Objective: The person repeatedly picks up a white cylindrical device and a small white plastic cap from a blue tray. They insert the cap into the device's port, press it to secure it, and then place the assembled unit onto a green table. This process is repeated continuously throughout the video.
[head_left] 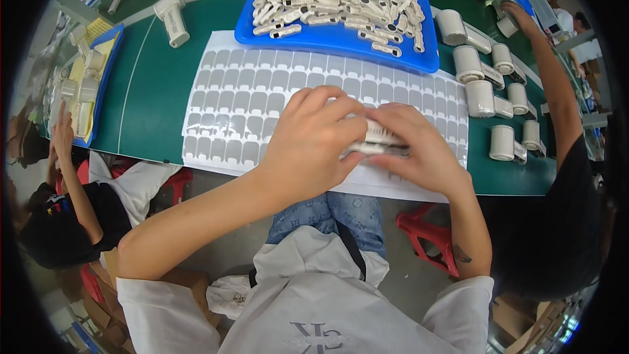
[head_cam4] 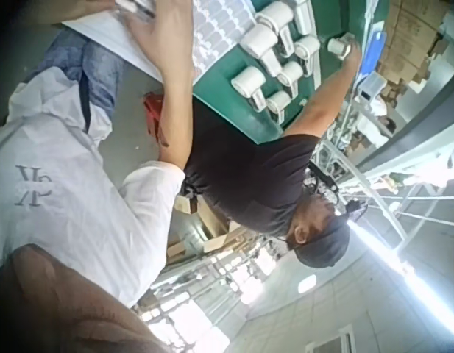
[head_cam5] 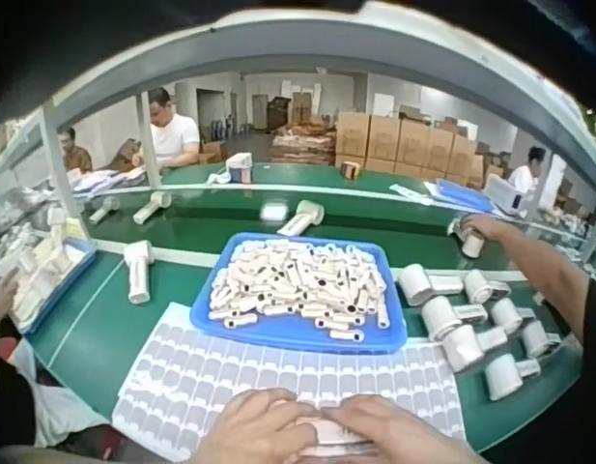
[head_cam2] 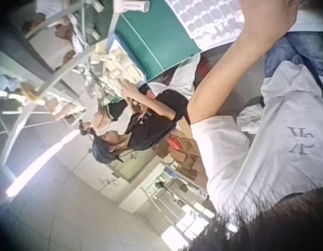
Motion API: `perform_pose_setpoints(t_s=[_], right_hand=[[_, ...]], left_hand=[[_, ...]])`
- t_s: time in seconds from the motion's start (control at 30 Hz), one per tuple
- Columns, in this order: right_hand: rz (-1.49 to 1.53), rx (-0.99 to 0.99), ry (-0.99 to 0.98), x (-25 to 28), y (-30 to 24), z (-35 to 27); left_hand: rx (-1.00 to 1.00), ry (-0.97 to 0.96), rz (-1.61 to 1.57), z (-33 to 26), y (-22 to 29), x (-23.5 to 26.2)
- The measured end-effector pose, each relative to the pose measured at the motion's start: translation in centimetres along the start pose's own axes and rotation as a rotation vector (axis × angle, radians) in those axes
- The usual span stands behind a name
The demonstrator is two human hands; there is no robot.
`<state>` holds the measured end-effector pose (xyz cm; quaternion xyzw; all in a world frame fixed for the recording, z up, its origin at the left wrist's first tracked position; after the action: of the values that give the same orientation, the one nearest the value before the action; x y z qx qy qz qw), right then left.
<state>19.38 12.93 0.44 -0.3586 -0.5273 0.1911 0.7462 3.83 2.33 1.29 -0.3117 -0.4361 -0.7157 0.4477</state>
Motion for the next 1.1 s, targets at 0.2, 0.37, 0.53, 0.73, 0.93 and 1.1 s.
perform_pose_setpoints(t_s=[0.2,0.37,0.53,0.73,0.93,1.1], right_hand=[[-0.095,0.046,0.122,-2.1,0.2,-1.4],[0.203,-0.127,0.217,-2.1,0.3,-1.2],[0.267,-0.19,0.181,-2.1,1.1,-1.5],[0.544,-0.07,0.569,0.1,0.7,-2.6],[-0.193,-0.139,0.214,-0.2,-0.8,-6.6],[-0.199,-0.065,0.277,-0.8,-0.8,-7.0]], left_hand=[[0.09,-0.124,0.112,0.1,0.6,-1.6],[0.174,-0.058,0.087,0.0,0.8,-1.9],[0.261,-0.057,0.04,0.1,0.4,-2.4],[0.233,-0.014,-0.249,1.4,-1.2,-1.0],[0.428,0.487,-0.709,1.0,-3.4,1.0],[0.427,0.561,-0.98,1.3,-2.7,1.9]])
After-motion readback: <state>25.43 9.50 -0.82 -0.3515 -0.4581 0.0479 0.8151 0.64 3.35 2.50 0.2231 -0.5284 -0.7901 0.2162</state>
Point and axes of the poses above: each hand's wrist, its own z-axis towards the middle knuckle, its own x-axis out of the back of the hand, y = z × x, the point moved 3 cm from there along z, towards the middle knuckle, and after that the axes turned 9 degrees about z, right-handed, at the moved point
